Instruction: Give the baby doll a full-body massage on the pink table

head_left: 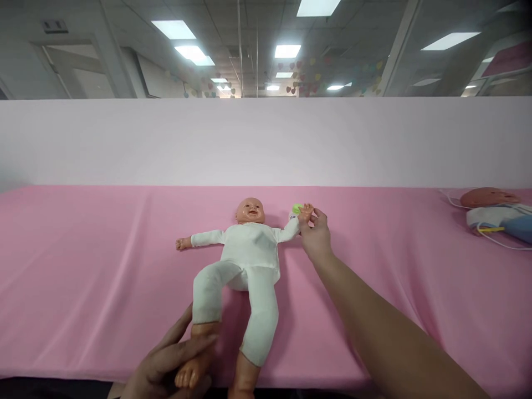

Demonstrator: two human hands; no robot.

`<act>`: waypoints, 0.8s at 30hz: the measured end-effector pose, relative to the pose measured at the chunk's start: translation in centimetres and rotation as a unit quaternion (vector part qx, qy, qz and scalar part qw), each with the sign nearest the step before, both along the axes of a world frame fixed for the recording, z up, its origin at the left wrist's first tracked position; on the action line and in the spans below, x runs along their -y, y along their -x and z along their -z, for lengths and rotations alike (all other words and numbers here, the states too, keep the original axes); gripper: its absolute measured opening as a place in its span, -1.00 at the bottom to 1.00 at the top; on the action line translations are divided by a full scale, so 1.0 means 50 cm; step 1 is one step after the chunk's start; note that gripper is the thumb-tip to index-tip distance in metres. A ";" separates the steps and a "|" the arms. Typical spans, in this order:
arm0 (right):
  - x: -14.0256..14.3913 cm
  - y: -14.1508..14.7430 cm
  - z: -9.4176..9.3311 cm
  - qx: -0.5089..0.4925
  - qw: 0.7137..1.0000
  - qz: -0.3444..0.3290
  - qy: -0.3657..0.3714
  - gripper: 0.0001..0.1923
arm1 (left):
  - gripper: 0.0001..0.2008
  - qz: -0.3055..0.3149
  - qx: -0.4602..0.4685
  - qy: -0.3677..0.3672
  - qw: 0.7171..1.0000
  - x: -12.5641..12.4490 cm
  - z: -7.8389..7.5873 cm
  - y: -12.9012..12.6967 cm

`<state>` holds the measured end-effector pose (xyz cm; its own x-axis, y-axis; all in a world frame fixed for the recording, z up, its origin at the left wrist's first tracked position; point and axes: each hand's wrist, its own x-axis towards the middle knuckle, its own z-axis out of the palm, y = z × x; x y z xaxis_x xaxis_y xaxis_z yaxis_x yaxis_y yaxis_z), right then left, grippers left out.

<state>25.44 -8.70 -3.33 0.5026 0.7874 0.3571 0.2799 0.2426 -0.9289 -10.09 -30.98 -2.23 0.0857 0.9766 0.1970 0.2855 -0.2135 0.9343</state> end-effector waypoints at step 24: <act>0.081 0.116 -0.043 0.304 0.935 -0.171 -0.059 -0.67 | -0.53 0.067 -0.046 -0.034 0.996 -0.103 -0.072 -0.054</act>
<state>19.64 -12.77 -1.17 -0.0970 0.8015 0.5901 0.6350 0.5064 -0.5833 -7.41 -25.84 1.36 0.2344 0.9403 0.2467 0.3346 -0.3163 0.8877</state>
